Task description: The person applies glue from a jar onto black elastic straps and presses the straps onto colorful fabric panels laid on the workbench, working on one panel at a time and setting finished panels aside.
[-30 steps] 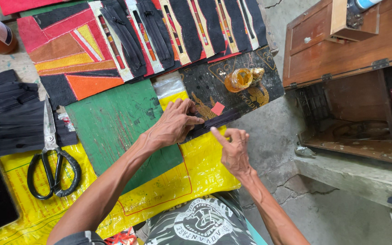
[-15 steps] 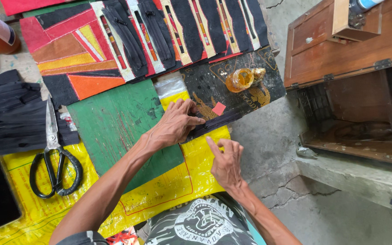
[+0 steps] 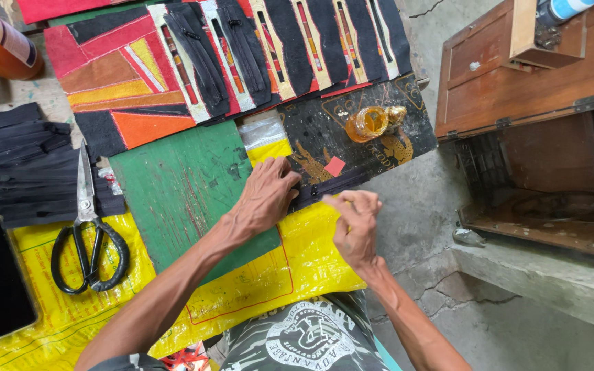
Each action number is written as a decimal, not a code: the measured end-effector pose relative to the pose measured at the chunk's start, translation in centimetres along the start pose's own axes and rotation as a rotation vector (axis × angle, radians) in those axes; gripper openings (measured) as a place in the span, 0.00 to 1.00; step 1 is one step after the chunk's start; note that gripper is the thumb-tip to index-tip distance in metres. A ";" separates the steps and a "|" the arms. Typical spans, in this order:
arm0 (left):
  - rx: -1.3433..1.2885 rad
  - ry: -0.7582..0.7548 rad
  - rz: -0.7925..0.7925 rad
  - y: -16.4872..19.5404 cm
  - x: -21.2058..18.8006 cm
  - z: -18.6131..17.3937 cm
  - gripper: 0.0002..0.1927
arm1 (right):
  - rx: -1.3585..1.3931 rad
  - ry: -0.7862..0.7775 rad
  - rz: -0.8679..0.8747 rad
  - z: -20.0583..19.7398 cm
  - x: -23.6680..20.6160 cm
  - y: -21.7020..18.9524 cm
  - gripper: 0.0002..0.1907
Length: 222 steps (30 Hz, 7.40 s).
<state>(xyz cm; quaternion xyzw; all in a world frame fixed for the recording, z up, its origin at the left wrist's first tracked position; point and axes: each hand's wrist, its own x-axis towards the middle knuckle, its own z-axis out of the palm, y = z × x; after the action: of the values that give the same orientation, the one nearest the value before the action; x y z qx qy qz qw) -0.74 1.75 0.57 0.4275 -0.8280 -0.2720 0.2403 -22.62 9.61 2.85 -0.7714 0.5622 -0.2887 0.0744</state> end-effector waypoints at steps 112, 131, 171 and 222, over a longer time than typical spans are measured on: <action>-0.164 0.459 -0.051 2.7 -0.5 -4.9 0.17 | 1.024 0.175 0.443 -3.7 6.4 -0.6 0.38; -0.099 0.092 -0.006 1.0 -2.0 0.6 0.05 | 0.536 0.160 0.566 1.4 2.1 4.8 0.37; 0.269 -0.221 0.253 1.1 -1.6 0.2 0.34 | 0.488 0.572 0.508 -0.2 3.6 5.5 0.25; 0.246 -0.183 0.255 1.2 -1.6 -0.1 0.35 | 1.104 0.104 0.496 -3.4 0.3 2.6 0.40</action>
<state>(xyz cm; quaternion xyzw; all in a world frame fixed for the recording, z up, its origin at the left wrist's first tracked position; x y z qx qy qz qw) -0.54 3.64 1.15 0.3188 -0.9208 -0.1739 0.1426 -26.50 9.08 4.57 -0.4497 0.4954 -0.5491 0.5009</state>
